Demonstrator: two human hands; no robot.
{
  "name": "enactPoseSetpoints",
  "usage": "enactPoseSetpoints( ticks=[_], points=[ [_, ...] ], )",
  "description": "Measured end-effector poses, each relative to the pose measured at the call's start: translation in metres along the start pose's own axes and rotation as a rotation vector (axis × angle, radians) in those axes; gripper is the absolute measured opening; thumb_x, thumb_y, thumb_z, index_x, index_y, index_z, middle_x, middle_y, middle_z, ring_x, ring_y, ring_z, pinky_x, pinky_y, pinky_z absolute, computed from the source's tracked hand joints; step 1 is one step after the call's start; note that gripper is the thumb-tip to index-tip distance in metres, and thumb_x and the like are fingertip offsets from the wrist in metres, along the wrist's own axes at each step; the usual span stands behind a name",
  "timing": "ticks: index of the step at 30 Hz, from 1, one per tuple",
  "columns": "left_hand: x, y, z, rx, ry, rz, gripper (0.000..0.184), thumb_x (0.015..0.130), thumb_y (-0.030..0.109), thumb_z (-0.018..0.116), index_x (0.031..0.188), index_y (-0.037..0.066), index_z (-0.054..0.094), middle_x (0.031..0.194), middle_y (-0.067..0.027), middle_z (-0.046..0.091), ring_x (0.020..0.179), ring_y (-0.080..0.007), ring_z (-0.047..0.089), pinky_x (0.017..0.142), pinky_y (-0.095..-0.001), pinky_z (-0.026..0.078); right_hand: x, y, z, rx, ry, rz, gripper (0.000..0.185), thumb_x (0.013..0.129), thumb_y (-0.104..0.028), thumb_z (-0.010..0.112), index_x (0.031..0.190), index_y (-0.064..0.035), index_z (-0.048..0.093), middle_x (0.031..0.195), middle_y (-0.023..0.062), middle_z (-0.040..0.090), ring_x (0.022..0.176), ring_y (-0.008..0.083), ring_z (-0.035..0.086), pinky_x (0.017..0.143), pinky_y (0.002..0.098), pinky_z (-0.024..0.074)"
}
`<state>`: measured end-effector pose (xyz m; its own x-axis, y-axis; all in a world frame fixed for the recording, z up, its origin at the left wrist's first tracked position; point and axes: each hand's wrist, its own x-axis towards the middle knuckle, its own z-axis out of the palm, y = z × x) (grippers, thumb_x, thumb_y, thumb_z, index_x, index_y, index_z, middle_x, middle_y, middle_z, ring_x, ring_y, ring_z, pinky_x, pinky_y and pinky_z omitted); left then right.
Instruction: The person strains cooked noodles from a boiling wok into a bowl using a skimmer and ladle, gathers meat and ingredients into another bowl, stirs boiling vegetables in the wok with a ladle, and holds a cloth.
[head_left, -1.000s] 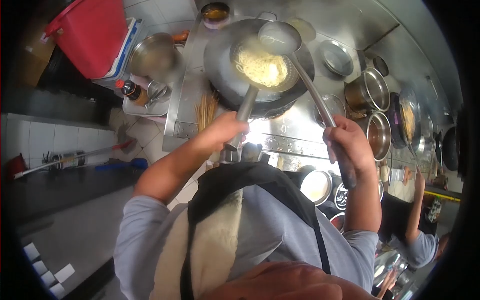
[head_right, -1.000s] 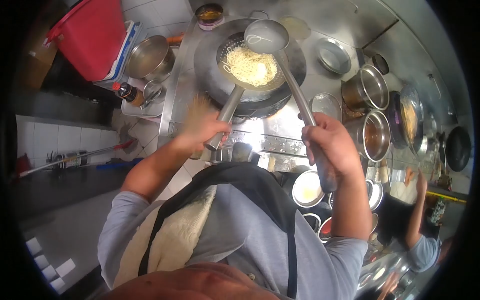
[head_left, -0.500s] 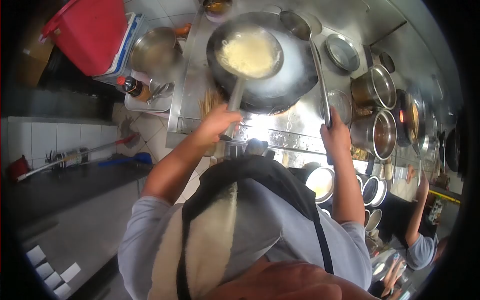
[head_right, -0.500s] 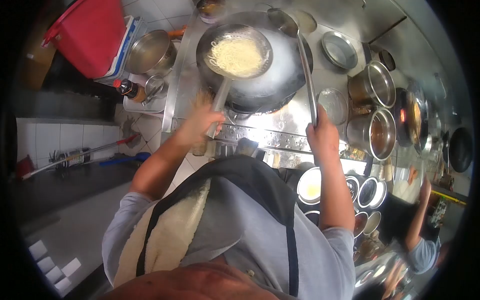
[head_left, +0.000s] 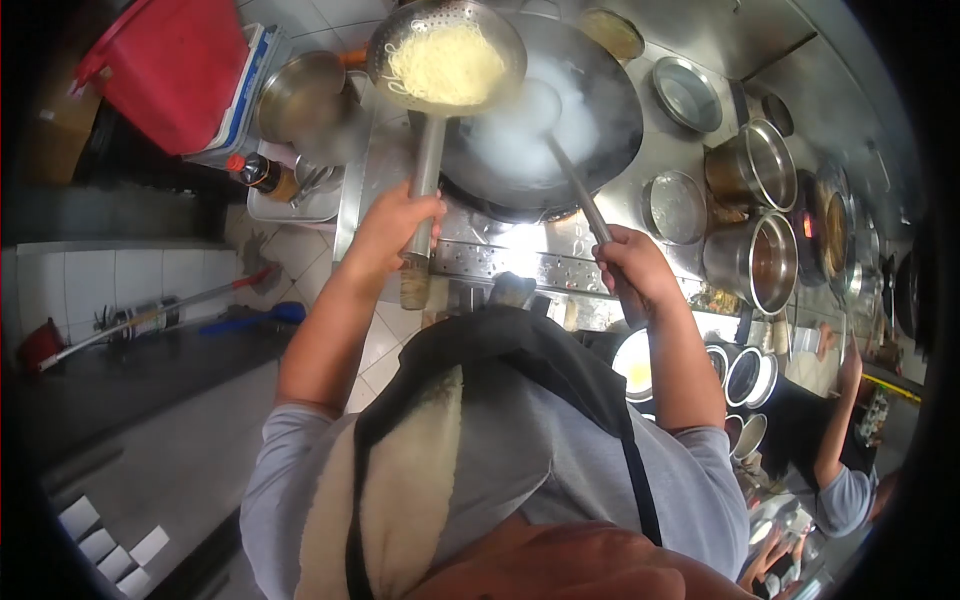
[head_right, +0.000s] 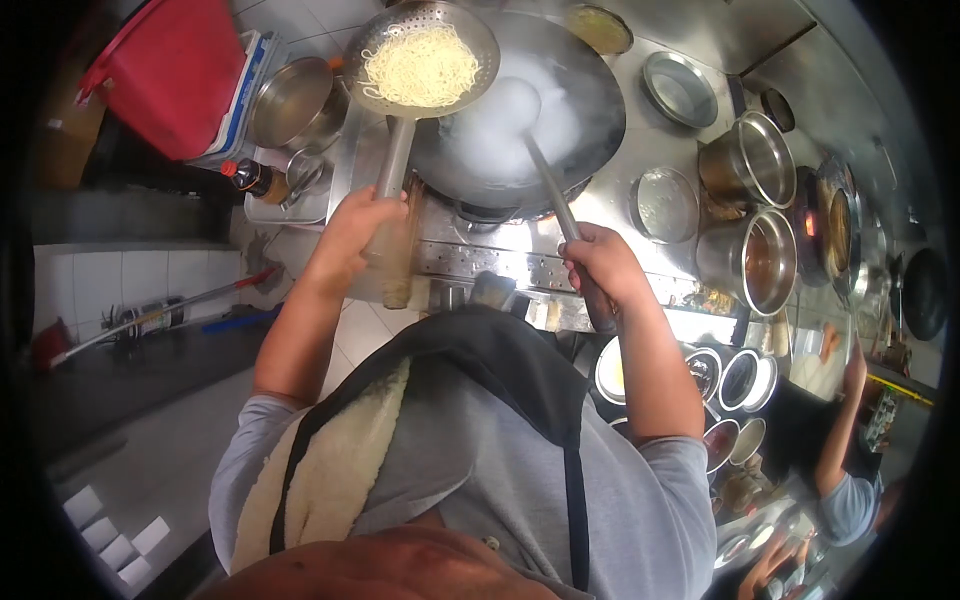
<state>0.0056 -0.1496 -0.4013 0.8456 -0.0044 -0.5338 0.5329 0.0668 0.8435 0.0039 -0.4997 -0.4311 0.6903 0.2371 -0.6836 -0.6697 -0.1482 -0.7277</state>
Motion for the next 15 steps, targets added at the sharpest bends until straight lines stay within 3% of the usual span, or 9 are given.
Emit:
enactPoseSetpoints(
  ticks=[4,8,15],
  points=[
    [-0.008,0.013,-0.007,0.010,0.012,0.043,0.022,0.085,0.015,0.064,0.101,0.002,0.060,0.077,-0.0048,0.059,0.064,-0.0142,0.058,0.057,-0.0294,0.047,-0.033,-0.020,0.022,0.286,-0.044,-0.019,0.036,0.089,-0.011,0.058,0.120,0.0068,0.060,0.071,0.0011,0.055,0.051,0.0092,0.051,0.046,0.0254,0.0412],
    [-0.006,0.010,-0.018,0.044,-0.006,0.051,0.020,0.085,0.015,0.063,0.099,0.002,0.060,0.077,-0.0050,0.059,0.064,-0.0140,0.057,0.057,-0.0292,0.047,-0.044,-0.016,0.021,0.329,-0.121,-0.039,0.038,0.090,-0.011,0.058,0.122,0.0088,0.058,0.070,0.0014,0.055,0.049,0.0091,0.050,0.042,0.0243,0.0403],
    [-0.004,-0.002,-0.024,0.101,0.009,0.099,0.020,0.083,0.015,0.063,0.096,0.001,0.059,0.072,-0.0062,0.059,0.060,-0.0145,0.056,0.053,-0.0291,0.045,-0.078,-0.027,0.022,0.301,-0.037,-0.039,0.042,0.089,-0.007,0.056,0.126,0.0136,0.053,0.067,0.0029,0.055,0.044,0.0094,0.047,0.040,0.0236,0.0427]
  ],
)
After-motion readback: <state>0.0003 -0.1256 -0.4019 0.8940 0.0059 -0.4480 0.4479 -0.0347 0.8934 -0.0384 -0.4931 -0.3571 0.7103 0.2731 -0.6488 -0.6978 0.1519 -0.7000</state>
